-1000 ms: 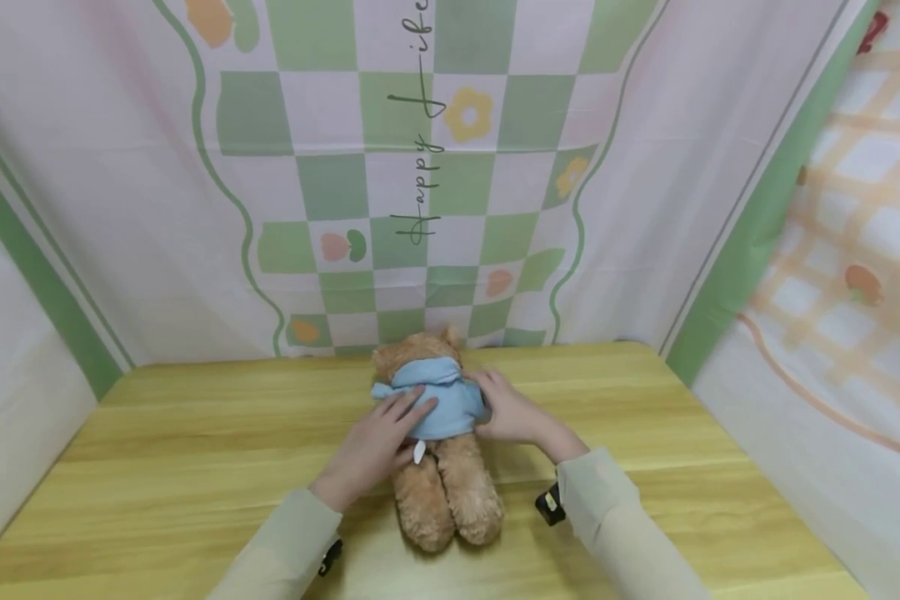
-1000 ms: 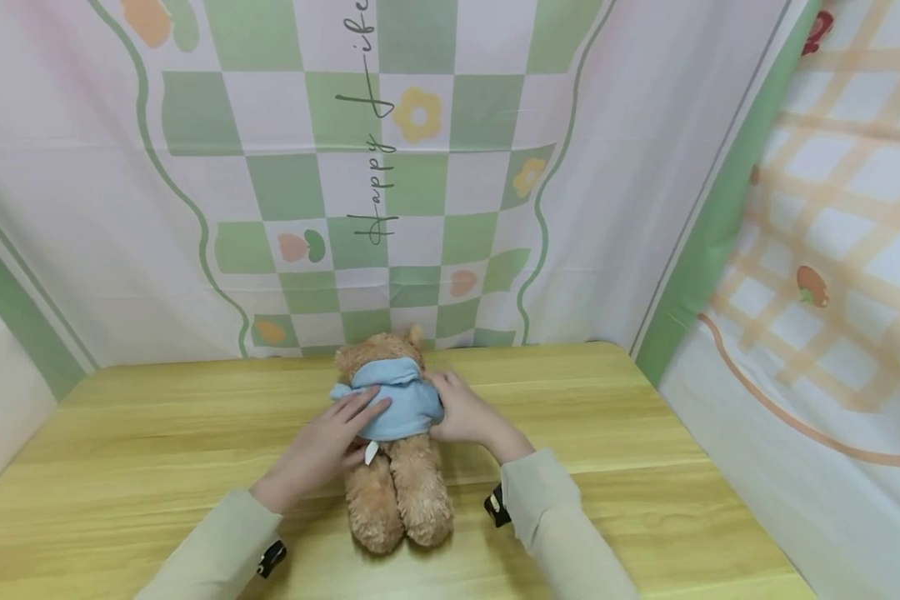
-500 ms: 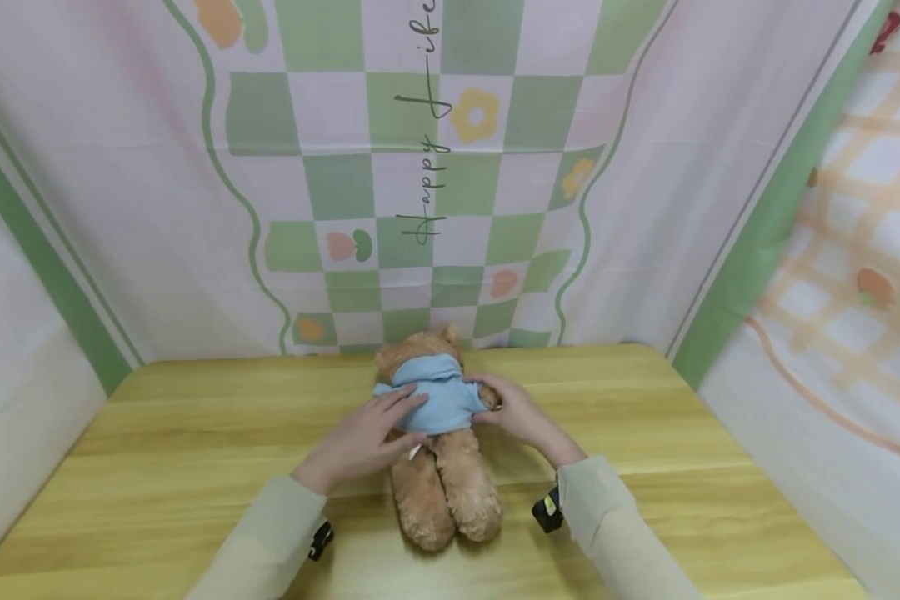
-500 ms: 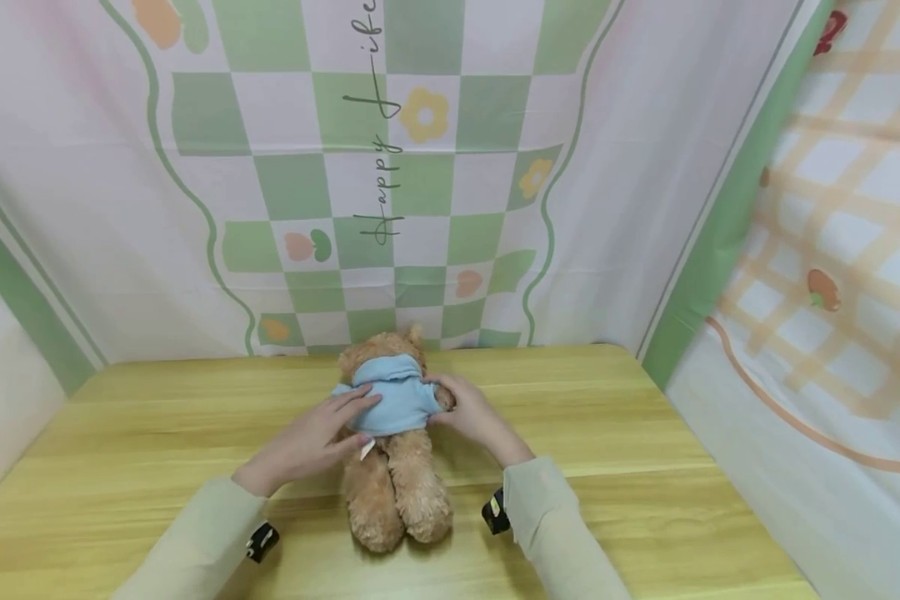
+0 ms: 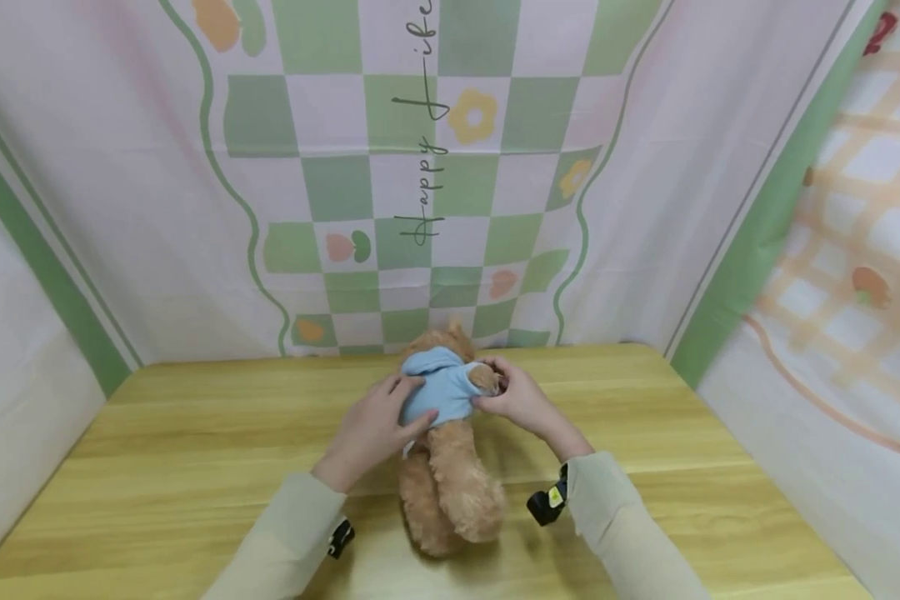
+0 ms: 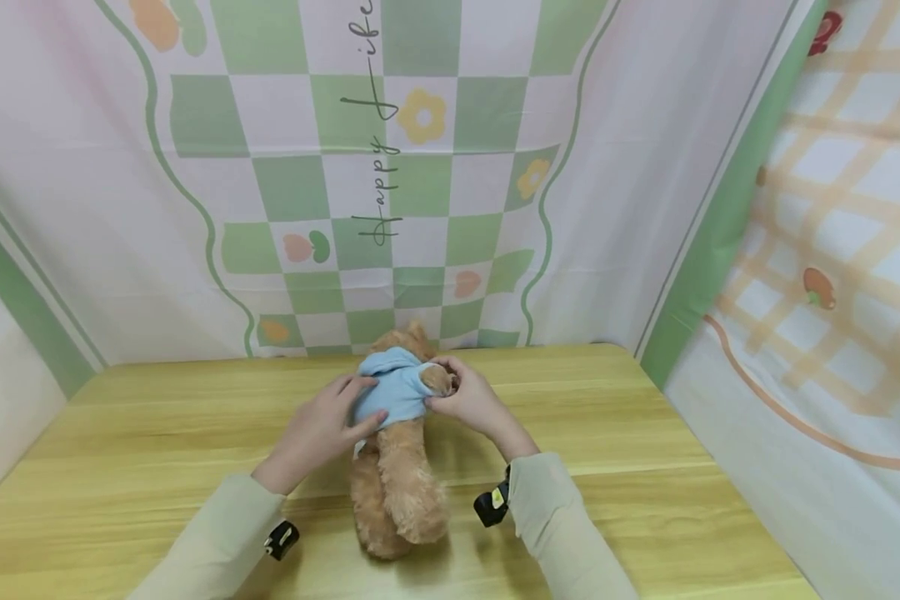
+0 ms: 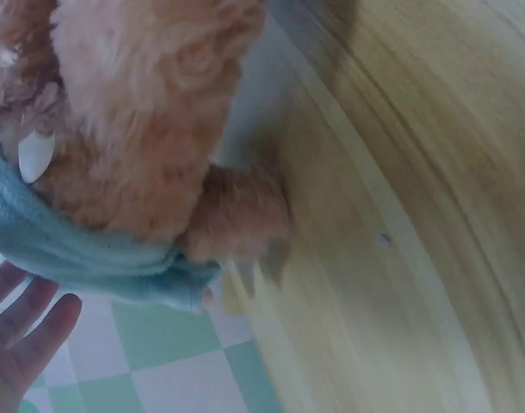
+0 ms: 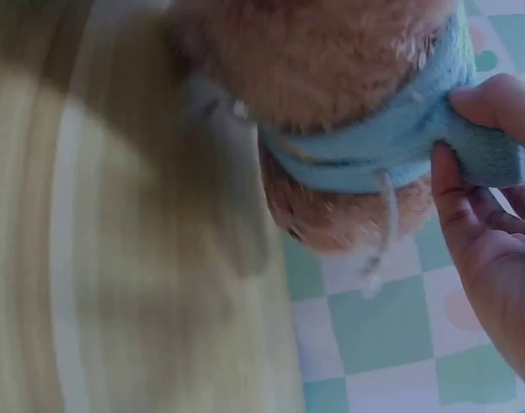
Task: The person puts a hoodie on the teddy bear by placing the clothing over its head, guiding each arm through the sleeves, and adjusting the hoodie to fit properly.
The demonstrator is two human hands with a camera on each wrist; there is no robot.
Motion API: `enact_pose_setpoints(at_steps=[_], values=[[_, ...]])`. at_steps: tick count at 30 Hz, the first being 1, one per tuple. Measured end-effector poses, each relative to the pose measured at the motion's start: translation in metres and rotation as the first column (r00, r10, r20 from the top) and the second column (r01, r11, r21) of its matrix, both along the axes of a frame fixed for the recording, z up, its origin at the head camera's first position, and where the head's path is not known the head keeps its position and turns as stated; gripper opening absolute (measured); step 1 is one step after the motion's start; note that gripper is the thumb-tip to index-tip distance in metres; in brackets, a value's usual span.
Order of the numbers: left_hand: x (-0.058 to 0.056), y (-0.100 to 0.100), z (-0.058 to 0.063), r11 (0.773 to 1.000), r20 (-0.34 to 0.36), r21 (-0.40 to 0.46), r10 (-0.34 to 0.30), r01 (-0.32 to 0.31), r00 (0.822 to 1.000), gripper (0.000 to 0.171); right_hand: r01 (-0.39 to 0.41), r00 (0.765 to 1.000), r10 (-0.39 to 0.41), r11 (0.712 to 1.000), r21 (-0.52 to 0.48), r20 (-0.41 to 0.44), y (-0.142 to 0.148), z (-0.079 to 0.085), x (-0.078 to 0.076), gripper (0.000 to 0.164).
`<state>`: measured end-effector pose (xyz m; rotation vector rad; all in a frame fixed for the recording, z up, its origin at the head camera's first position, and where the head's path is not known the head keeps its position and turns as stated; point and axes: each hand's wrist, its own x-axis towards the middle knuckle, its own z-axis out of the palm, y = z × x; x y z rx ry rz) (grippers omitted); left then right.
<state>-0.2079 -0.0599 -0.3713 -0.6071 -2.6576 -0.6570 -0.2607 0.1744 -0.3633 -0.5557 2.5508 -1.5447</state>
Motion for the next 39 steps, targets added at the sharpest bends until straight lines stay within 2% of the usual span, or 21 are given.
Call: enact_pose_setpoints(at_steps=[2, 6, 10, 13, 17, 19, 24, 27, 29, 31, 34, 37, 39], values=[[0.000, 0.001, -0.001, 1.000, 0.007, 0.001, 0.012, -0.012, 1.000, 0.054, 0.003, 1.000, -0.003, 0.998, -0.058, 0.002, -0.002, 0.004, 0.001, 0.054], [0.002, 0.004, -0.002, 1.000, 0.053, -0.012, 0.015, -0.015, 0.998, 0.055, 0.047, 0.998, -0.050, 0.993, -0.108, -0.027, -0.003, 0.015, 0.003, 0.048], [0.002, 0.009, -0.006, 1.000, 0.096, -0.021, -0.002, 0.004, 0.995, 0.053, 0.072, 0.995, -0.077, 0.994, -0.080, -0.063, -0.007, 0.029, 0.007, 0.043], [0.000, 0.012, -0.015, 0.999, 0.102, -0.010, -0.029, 0.030, 0.994, 0.048, 0.078, 0.992, -0.079, 0.997, -0.012, -0.100, -0.012, 0.034, 0.008, 0.039], [-0.002, 0.011, -0.031, 0.998, 0.140, 0.008, -0.070, 0.070, 0.988, 0.044, 0.049, 0.988, -0.042, 0.998, 0.050, -0.146, -0.018, 0.028, 0.008, 0.037], [-0.002, 0.009, -0.038, 0.996, 0.159, 0.018, -0.089, 0.087, 0.983, 0.044, 0.039, 0.990, -0.029, 0.997, 0.066, -0.140, -0.020, 0.022, 0.009, 0.037], [-0.004, 0.000, -0.049, 0.992, 0.209, 0.066, -0.115, 0.103, 0.971, 0.042, 0.036, 0.992, -0.031, 0.999, 0.041, -0.122, -0.026, 0.008, 0.009, 0.039], [-0.006, -0.008, -0.049, 0.991, 0.253, 0.122, -0.090, 0.060, 0.963, 0.038, 0.015, 0.980, -0.003, 0.998, 0.059, -0.198, -0.029, 0.001, 0.006, 0.040], [-0.007, -0.014, -0.047, 0.988, 0.274, 0.154, -0.026, -0.017, 0.961, 0.037, -0.005, 0.968, 0.026, 0.996, 0.084, -0.251, -0.030, -0.002, 0.006, 0.040], [-0.009, -0.019, -0.043, 0.974, 0.287, 0.198, 0.046, -0.106, 0.957, 0.038, -0.023, 0.959, 0.053, 0.994, 0.109, -0.278, -0.031, -0.003, 0.006, 0.042], [-0.011, -0.022, -0.034, 0.939, 0.291, 0.277, 0.120, -0.204, 0.949, 0.045, -0.074, 0.967, 0.100, 0.990, 0.117, -0.233, -0.031, -0.001, 0.009, 0.043], [-0.011, -0.018, -0.022, 0.903, 0.281, 0.371, 0.114, -0.218, 0.953, 0.052, -0.141, 0.973, 0.162, 0.981, 0.131, -0.163, -0.030, 0.001, 0.012, 0.044], [-0.009, -0.013, -0.014, 0.895, 0.268, 0.392, 0.109, -0.211, 0.957, 0.055, -0.182, 0.972, 0.200, 0.973, 0.143, -0.124, -0.031, 0.002, 0.014, 0.046]])
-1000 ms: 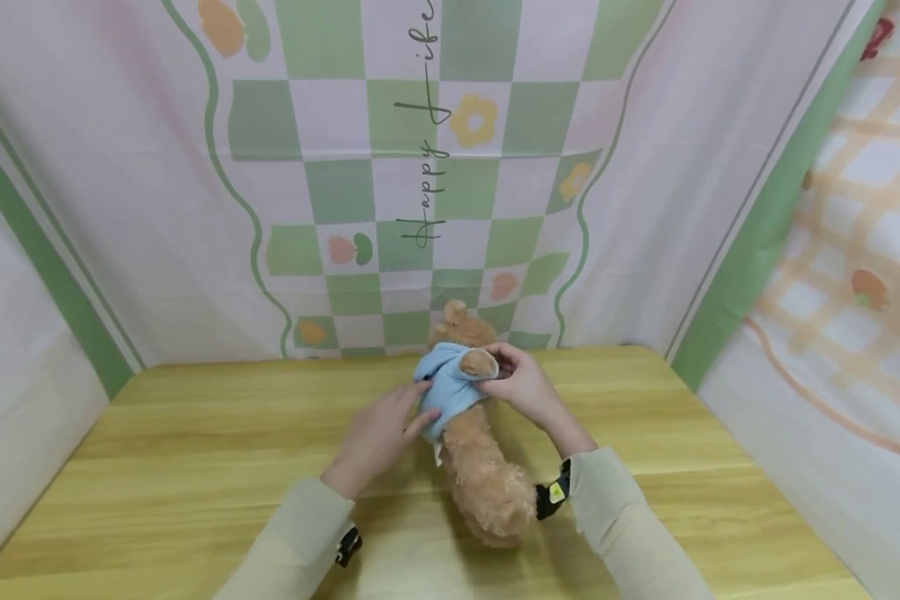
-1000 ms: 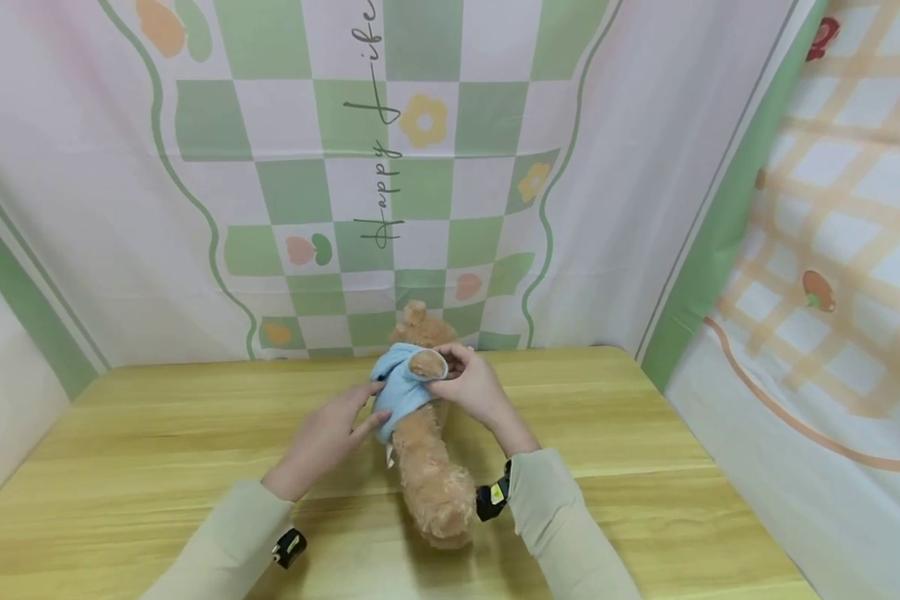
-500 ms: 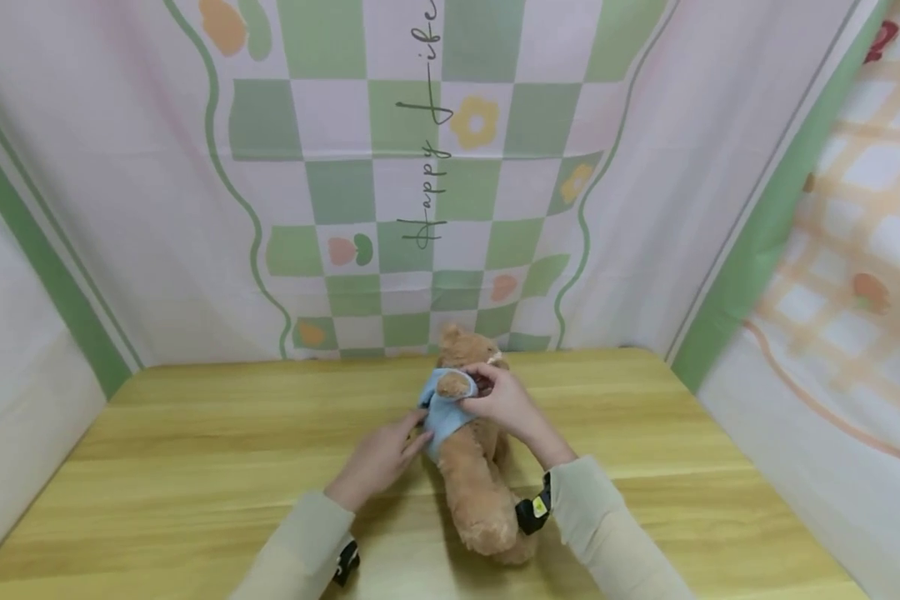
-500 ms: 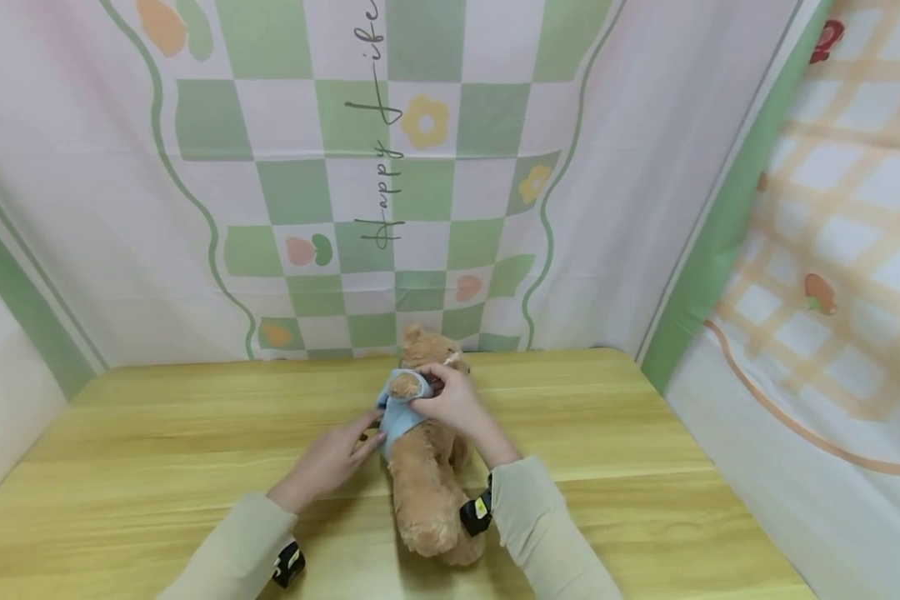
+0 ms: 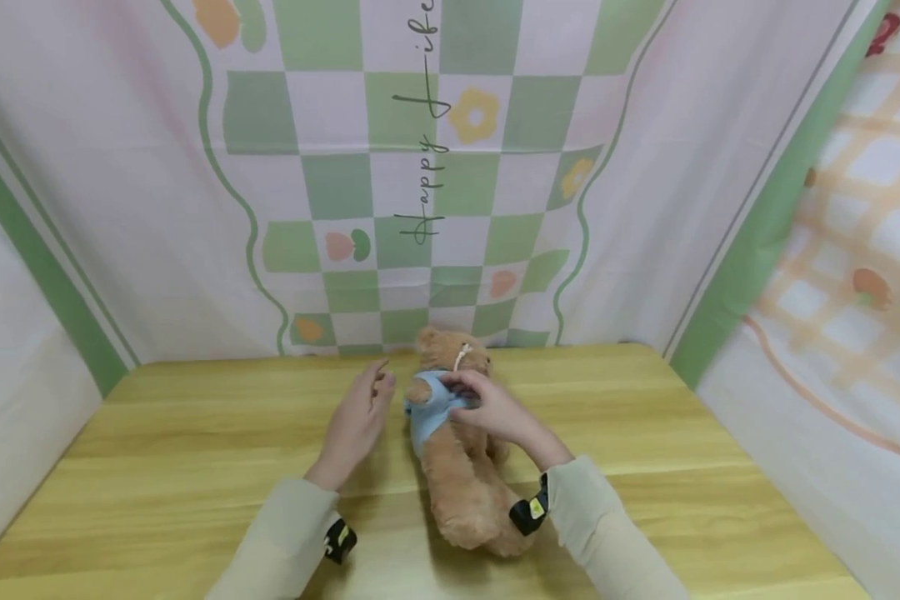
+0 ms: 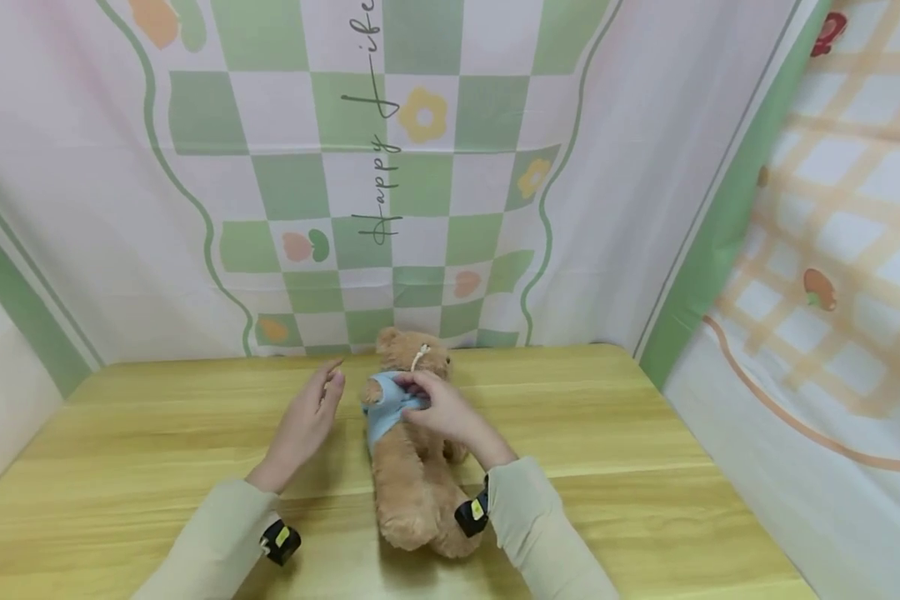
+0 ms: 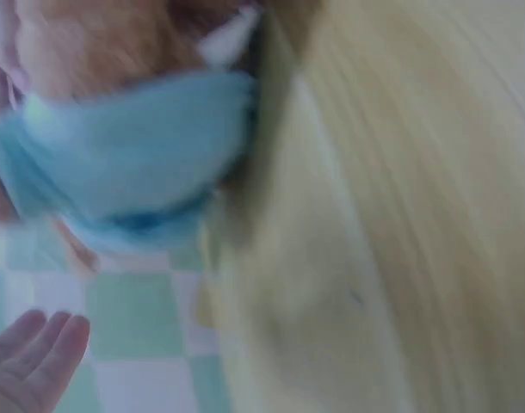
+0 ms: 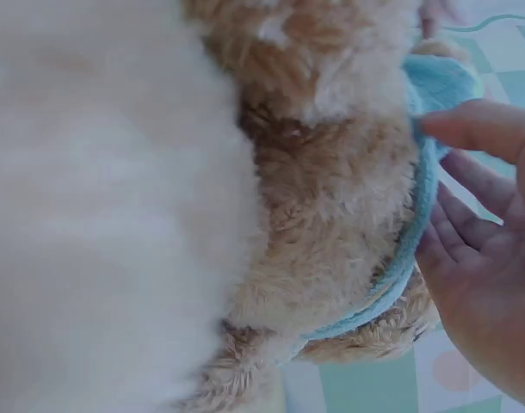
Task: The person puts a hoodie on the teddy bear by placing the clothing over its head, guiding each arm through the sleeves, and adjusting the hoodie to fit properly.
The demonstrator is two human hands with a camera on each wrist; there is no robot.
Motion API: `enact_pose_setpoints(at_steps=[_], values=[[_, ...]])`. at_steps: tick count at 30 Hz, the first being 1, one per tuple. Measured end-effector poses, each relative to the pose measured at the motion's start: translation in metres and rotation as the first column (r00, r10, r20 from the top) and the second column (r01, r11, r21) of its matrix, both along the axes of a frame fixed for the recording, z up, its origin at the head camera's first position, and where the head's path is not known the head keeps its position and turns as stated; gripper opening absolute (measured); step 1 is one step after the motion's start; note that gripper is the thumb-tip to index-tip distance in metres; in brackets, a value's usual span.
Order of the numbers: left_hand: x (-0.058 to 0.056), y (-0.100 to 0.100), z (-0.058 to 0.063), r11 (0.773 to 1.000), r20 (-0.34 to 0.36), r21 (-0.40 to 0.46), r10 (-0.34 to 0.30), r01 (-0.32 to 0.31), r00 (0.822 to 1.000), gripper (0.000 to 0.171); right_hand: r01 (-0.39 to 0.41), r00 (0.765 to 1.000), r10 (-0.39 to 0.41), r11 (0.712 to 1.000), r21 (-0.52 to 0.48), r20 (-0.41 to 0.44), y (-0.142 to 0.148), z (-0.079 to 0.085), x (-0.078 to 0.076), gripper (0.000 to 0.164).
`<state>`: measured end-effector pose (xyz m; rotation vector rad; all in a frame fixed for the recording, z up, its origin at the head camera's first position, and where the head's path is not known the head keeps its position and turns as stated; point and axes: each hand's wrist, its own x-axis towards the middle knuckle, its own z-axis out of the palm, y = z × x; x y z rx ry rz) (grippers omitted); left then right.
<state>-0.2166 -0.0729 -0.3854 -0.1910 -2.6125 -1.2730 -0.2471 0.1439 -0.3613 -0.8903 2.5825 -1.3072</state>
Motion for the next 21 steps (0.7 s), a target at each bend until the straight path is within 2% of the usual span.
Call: enact_pose_setpoints(at_steps=[4, 8, 10, 12, 14, 16, 18, 21], values=[[0.005, 0.014, 0.012, 0.997, -0.054, -0.074, -0.015, 0.011, 0.998, 0.054, -0.031, 0.999, 0.029, 0.999, 0.033, 0.041, -0.003, 0.003, 0.003, 0.050], [0.006, 0.024, 0.014, 0.994, -0.079, -0.112, -0.012, 0.003, 0.997, 0.041, -0.010, 0.999, 0.010, 1.000, 0.012, 0.036, -0.004, 0.005, 0.004, 0.047], [0.006, 0.025, 0.013, 0.995, -0.076, -0.099, -0.010, 0.002, 0.997, 0.036, 0.057, 0.998, -0.057, 0.998, 0.005, -0.002, -0.001, 0.007, 0.004, 0.042], [0.005, 0.024, 0.012, 0.996, -0.076, -0.092, -0.013, 0.006, 0.997, 0.035, 0.161, 0.986, -0.160, 0.986, 0.032, -0.043, 0.004, 0.008, 0.003, 0.038], [0.005, 0.022, 0.011, 0.996, -0.071, -0.085, -0.020, 0.014, 0.997, 0.034, 0.261, 0.965, -0.258, 0.961, 0.090, -0.050, 0.010, 0.008, 0.001, 0.039], [0.005, 0.020, 0.009, 0.996, -0.065, -0.085, -0.019, 0.013, 0.998, 0.033, 0.297, 0.954, -0.299, 0.938, 0.178, -0.021, 0.017, 0.006, 0.000, 0.046], [0.005, 0.018, 0.008, 0.997, -0.049, -0.073, -0.017, 0.013, 0.999, 0.034, 0.277, 0.955, -0.295, 0.923, 0.268, 0.027, 0.022, 0.001, -0.002, 0.052], [0.004, 0.015, 0.005, 0.997, -0.036, -0.080, -0.021, 0.018, 0.999, 0.037, 0.195, 0.964, -0.240, 0.929, 0.314, 0.113, 0.026, -0.010, -0.005, 0.051]])
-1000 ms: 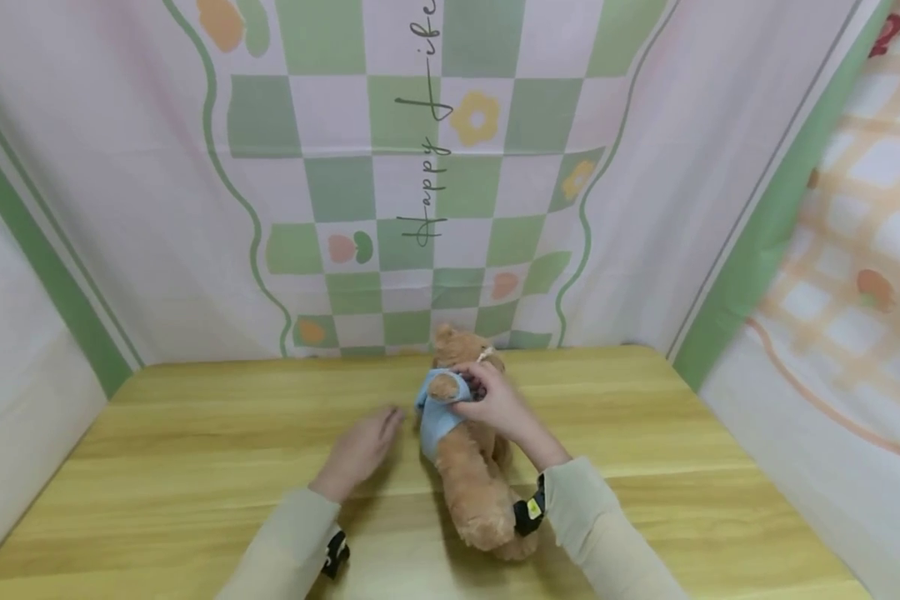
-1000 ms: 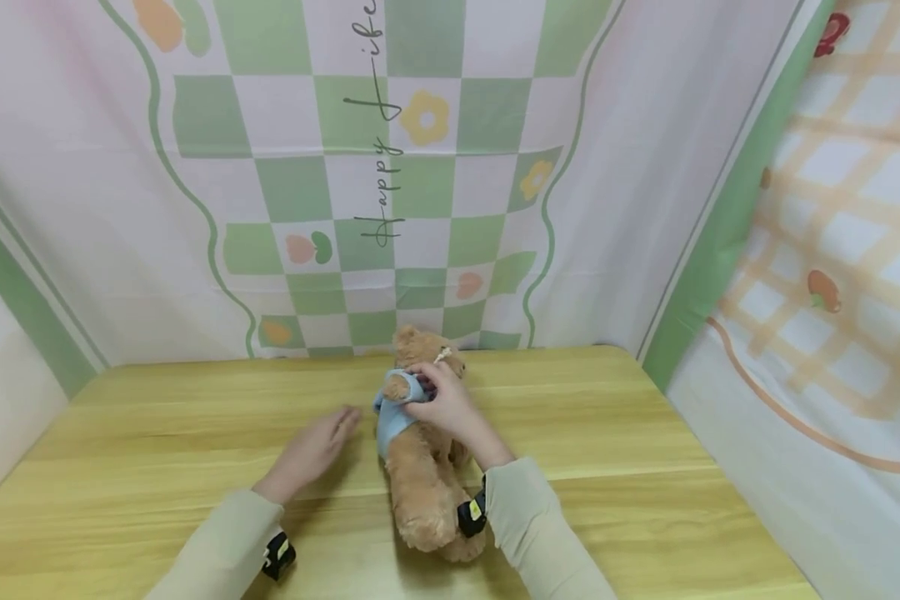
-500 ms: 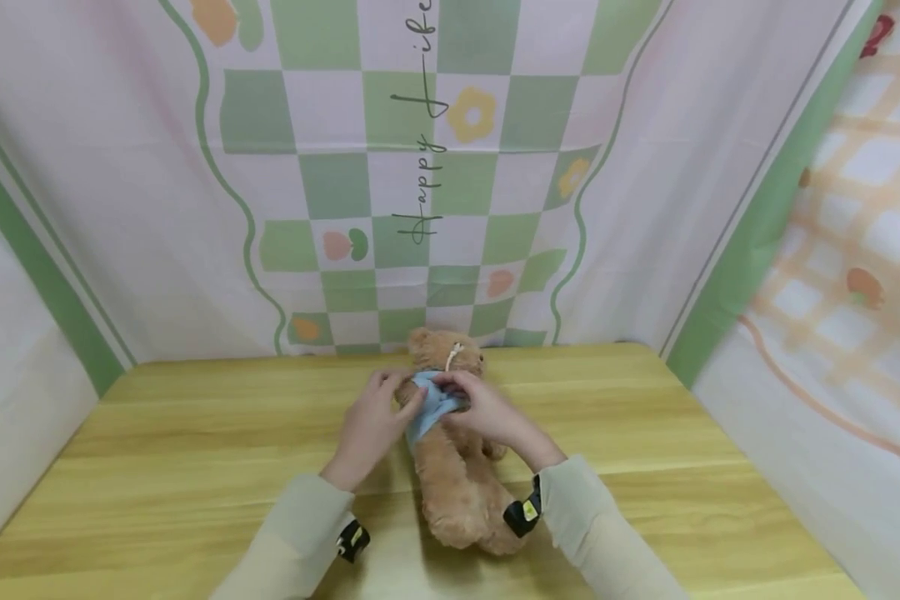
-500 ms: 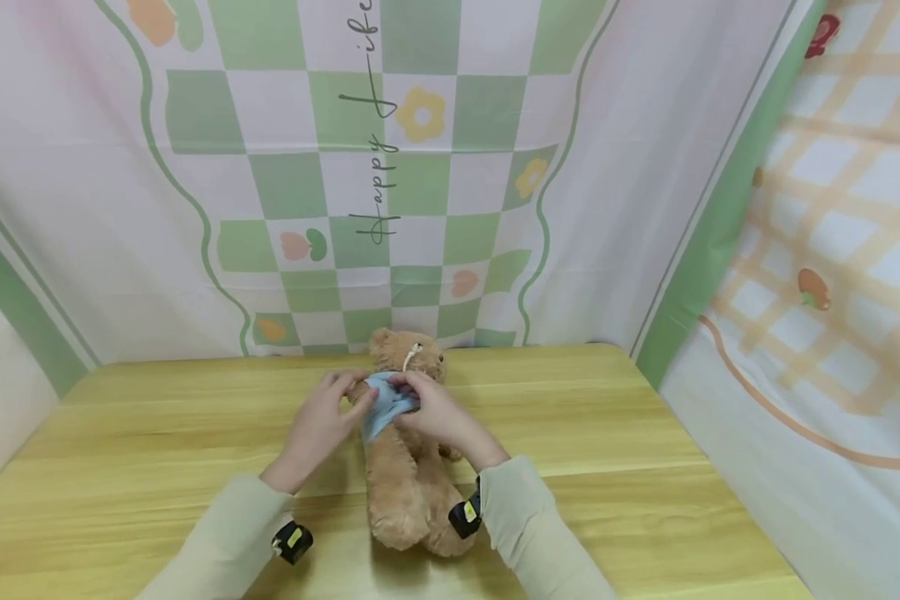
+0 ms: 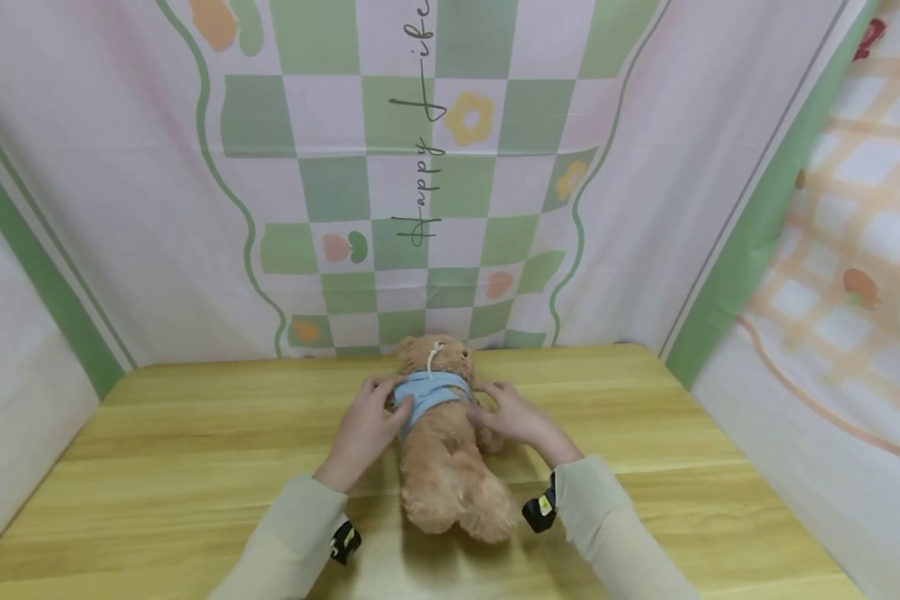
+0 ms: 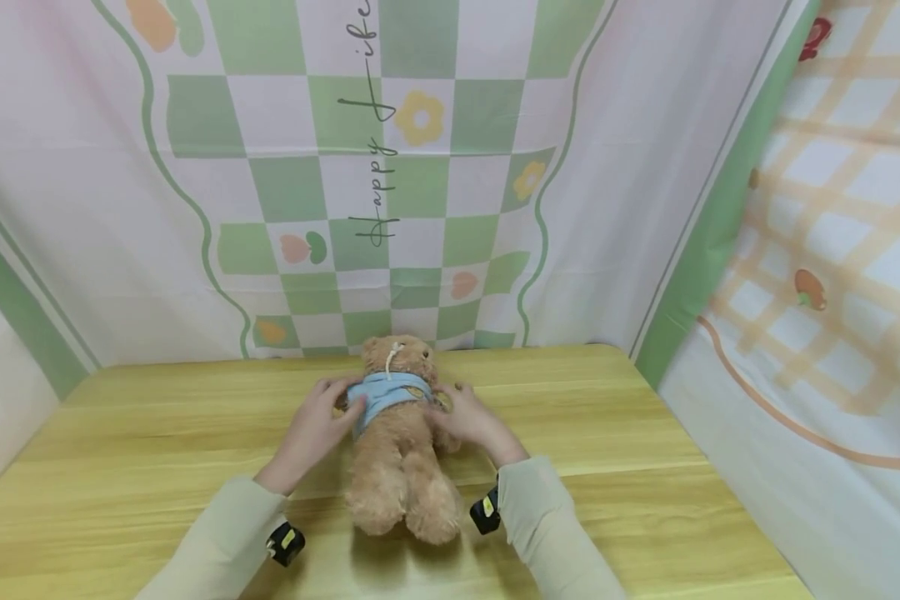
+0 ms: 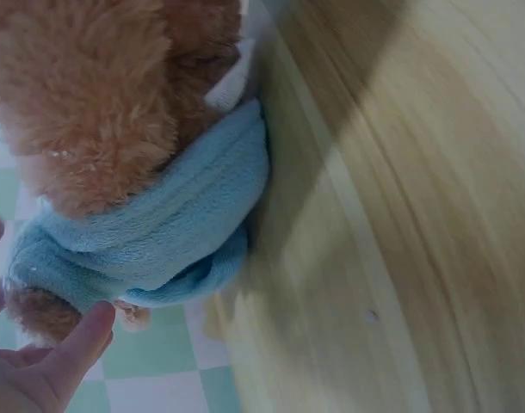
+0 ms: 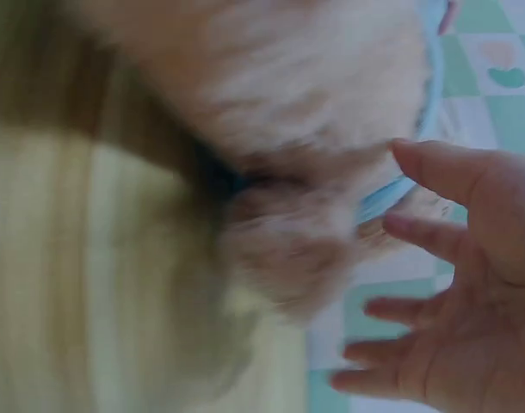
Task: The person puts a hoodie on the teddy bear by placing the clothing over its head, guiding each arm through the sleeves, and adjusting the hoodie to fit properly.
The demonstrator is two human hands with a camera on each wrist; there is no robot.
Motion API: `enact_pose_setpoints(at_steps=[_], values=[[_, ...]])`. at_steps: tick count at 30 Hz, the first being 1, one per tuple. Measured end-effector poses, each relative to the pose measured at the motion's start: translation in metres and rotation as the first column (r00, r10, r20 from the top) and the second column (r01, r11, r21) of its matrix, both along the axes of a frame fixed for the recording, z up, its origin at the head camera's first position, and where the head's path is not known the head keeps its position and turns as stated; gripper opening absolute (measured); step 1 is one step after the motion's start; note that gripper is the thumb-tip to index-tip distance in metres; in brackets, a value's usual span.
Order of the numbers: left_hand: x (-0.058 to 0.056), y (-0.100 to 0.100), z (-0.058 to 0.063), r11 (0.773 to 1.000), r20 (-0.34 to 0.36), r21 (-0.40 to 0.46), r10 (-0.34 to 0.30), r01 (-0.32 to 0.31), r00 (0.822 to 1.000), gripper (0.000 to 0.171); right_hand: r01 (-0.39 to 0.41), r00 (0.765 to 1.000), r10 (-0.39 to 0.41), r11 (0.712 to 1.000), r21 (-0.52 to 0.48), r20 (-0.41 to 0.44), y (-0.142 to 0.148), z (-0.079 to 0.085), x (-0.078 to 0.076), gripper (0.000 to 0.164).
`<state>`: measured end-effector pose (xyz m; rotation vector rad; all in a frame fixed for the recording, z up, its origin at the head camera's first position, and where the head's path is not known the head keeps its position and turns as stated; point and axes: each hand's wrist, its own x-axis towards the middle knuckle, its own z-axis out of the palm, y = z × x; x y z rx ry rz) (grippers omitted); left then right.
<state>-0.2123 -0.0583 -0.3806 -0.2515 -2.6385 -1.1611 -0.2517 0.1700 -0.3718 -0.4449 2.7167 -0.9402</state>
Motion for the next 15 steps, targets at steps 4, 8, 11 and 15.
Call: enact_pose_setpoints(at_steps=[4, 8, 11, 15], values=[[-0.002, -0.004, -0.006, 1.000, 0.000, -0.027, -0.012, 0.012, 1.000, 0.039, -0.007, 0.998, 0.012, 0.996, -0.089, 0.062, 0.000, -0.014, -0.002, 0.042], [-0.005, -0.008, -0.010, 0.999, 0.017, -0.032, -0.009, 0.010, 1.000, 0.035, 0.007, 0.994, 0.011, 0.985, -0.171, 0.104, -0.003, -0.018, -0.003, 0.039], [-0.007, -0.012, -0.012, 0.999, 0.026, -0.030, -0.009, 0.010, 1.000, 0.033, 0.009, 0.991, 0.018, 0.979, -0.203, 0.133, -0.003, -0.018, -0.003, 0.043], [-0.007, -0.017, -0.015, 0.999, 0.004, -0.044, -0.003, 0.003, 1.000, 0.033, 0.028, 0.990, 0.005, 0.974, -0.223, 0.143, -0.001, -0.020, -0.002, 0.045]])
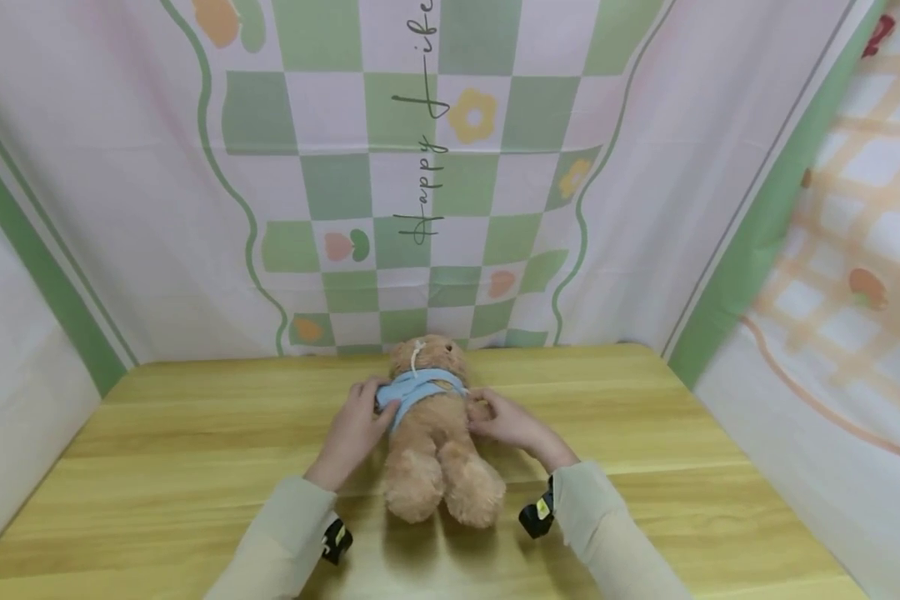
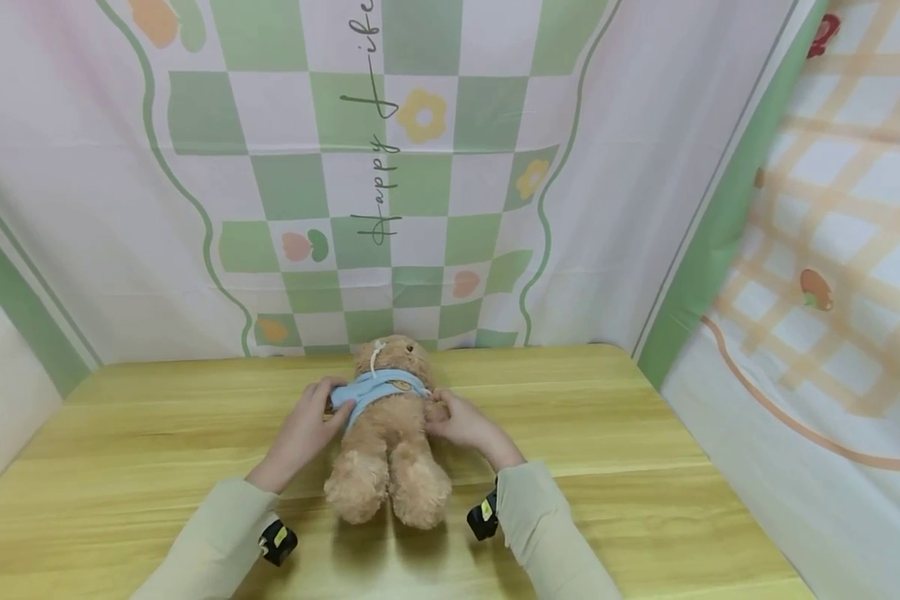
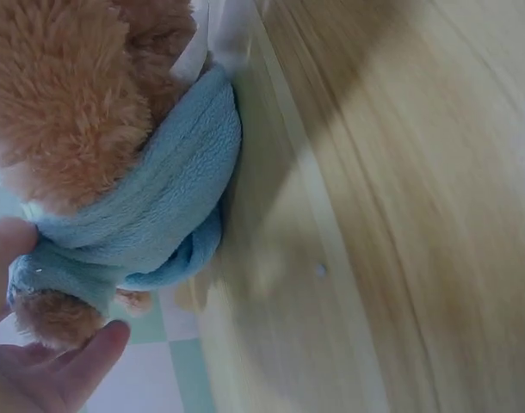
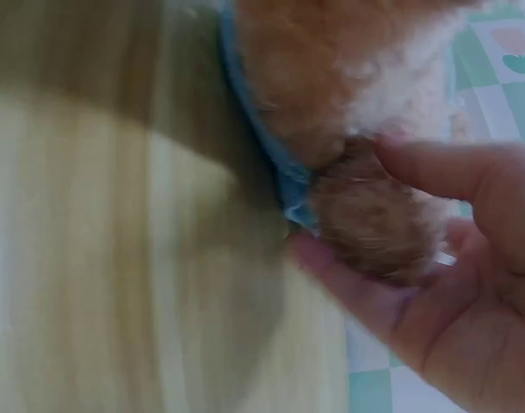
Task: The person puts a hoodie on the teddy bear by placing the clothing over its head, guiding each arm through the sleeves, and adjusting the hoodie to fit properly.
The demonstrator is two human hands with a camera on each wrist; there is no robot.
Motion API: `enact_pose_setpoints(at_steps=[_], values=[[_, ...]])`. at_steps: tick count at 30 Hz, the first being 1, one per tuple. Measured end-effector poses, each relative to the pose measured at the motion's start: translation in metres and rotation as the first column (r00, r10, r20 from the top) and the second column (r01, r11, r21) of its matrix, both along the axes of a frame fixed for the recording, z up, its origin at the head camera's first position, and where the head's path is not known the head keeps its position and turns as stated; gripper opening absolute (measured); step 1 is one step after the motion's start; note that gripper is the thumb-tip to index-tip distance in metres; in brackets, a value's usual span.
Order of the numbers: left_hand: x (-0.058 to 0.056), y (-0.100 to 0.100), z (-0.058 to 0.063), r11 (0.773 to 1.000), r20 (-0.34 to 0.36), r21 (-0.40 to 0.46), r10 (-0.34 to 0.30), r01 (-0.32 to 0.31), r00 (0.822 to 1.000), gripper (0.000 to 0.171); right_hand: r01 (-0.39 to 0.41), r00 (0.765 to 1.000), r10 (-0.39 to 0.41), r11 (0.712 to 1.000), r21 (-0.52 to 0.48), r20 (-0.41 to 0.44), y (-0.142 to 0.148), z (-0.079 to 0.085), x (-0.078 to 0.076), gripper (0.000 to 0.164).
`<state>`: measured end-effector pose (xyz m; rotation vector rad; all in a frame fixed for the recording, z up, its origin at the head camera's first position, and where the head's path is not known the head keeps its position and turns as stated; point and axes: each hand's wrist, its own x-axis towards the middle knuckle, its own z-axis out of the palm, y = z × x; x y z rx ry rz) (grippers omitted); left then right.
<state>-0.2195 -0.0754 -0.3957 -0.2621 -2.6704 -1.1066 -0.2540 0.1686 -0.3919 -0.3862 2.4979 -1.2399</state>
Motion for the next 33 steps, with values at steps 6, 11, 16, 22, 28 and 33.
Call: enact_pose_setpoints(at_steps=[6, 11, 16, 22, 28, 33], values=[[0.001, -0.003, -0.001, 0.998, -0.011, -0.051, 0.032, -0.032, 0.999, 0.031, 0.106, 0.991, -0.108, 0.994, -0.030, -0.084, -0.001, 0.002, 0.001, 0.038], [0.004, -0.005, -0.005, 0.987, 0.018, -0.158, 0.014, -0.011, 1.000, 0.037, 0.183, 0.972, -0.188, 0.982, -0.048, -0.138, -0.004, 0.009, -0.001, 0.040], [0.006, -0.003, -0.006, 0.984, 0.039, -0.181, 0.009, -0.001, 0.999, 0.035, 0.165, 0.973, -0.171, 0.985, -0.050, -0.157, -0.006, 0.012, -0.001, 0.038], [0.002, 0.004, -0.006, 0.985, -0.002, -0.174, -0.019, 0.019, 1.000, 0.039, 0.172, 0.969, -0.177, 0.984, -0.045, -0.174, -0.007, 0.012, 0.001, 0.044], [0.002, 0.011, -0.007, 0.968, -0.104, -0.234, -0.118, 0.091, 0.987, 0.053, 0.114, 0.988, -0.123, 0.989, -0.092, -0.097, -0.007, 0.009, 0.001, 0.035], [0.003, 0.014, -0.009, 0.948, -0.205, -0.302, -0.166, 0.099, 0.965, 0.051, 0.049, 0.998, -0.053, 0.993, -0.112, -0.040, -0.007, 0.008, 0.001, 0.043]])
